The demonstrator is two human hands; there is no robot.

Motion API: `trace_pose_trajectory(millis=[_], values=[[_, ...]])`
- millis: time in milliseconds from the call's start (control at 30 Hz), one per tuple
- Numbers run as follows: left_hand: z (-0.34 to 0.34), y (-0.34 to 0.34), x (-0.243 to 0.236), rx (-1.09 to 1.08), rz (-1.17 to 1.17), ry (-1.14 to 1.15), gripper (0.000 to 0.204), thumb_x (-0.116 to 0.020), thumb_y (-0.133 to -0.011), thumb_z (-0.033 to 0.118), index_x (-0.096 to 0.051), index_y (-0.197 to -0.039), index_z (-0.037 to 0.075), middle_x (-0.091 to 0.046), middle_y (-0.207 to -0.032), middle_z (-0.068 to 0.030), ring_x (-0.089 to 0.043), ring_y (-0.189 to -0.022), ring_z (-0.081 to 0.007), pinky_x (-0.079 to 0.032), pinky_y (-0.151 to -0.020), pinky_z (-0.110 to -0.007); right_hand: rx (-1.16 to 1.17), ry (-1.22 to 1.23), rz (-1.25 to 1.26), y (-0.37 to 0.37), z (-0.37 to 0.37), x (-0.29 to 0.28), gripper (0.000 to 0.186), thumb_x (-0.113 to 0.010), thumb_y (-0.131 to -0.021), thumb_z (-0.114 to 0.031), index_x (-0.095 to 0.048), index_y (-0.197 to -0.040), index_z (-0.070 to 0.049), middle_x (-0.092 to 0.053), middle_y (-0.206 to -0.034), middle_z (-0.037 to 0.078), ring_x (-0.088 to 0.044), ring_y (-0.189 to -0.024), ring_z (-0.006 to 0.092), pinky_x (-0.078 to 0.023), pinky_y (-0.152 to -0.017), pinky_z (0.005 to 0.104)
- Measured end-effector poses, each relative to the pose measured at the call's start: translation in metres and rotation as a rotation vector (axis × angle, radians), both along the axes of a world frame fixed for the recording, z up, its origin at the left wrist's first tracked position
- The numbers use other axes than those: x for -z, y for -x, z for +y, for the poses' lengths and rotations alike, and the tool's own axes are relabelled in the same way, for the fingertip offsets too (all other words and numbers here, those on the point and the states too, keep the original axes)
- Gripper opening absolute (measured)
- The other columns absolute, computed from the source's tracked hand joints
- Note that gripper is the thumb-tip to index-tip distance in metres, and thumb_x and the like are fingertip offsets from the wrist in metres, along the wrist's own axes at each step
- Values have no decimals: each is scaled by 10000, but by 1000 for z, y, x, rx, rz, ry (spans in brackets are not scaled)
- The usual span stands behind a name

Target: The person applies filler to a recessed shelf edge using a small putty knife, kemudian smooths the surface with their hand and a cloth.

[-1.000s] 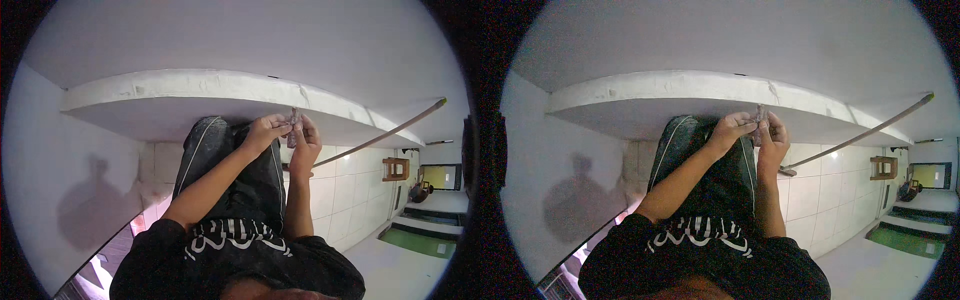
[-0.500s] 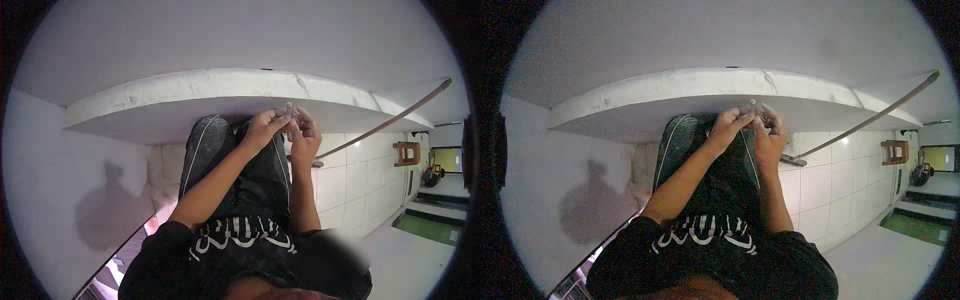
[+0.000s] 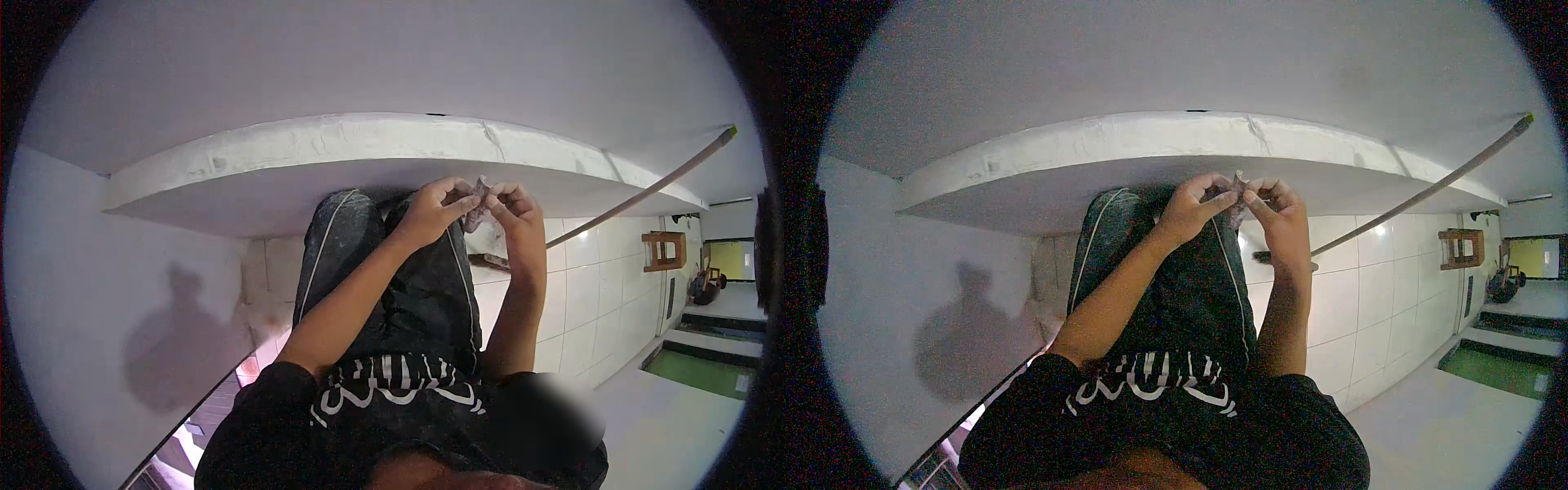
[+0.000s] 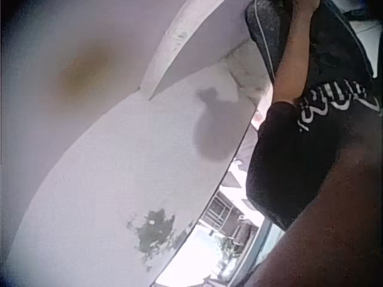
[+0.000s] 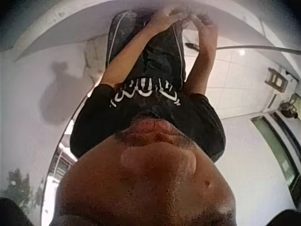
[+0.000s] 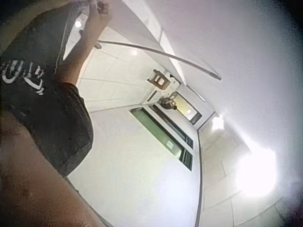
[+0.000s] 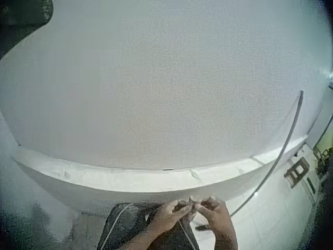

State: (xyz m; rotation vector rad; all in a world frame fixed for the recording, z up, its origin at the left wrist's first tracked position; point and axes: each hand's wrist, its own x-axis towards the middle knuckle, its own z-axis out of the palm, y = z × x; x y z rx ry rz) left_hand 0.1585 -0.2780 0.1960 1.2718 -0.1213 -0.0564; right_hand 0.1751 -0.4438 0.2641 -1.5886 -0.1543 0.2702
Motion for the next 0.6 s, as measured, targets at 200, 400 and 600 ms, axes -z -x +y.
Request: trace_pose_trajectory(millis=[200, 400, 600], values=[[0, -2, 10, 76, -22, -38, 264, -633, -966, 259, -668, -1025, 4, -663, -899, -19, -591, -846, -93, -486, -778, -272, 34, 5, 4, -1, 1, 9, 116, -668, -907, -68, -622, -1004, -25, -636, -926, 32, -589, -883, 117, -466, -837, 265], [-3, -2, 13, 36, -77, -73, 230, -643, -955, 210, -670, -1025, -7, -668, -895, -21, -601, -849, -96, -494, -786, -276, 101, -13, -43, 3, 9, 14, 129, -681, -905, -82, -623, -1002, -19, -645, -901, 39, -595, -836, 111, -478, -780, 259], [-5, 3, 3, 130, 53, 139, 142, -666, -914, 97, -662, -1009, -8, -673, -965, -48, -626, -875, -111, -511, -799, -276, 147, 65, -125, 0, 9, 22, 134, -692, -902, -88, -624, -986, -10, -647, -874, 43, -597, -802, 102, -479, -726, 249]])
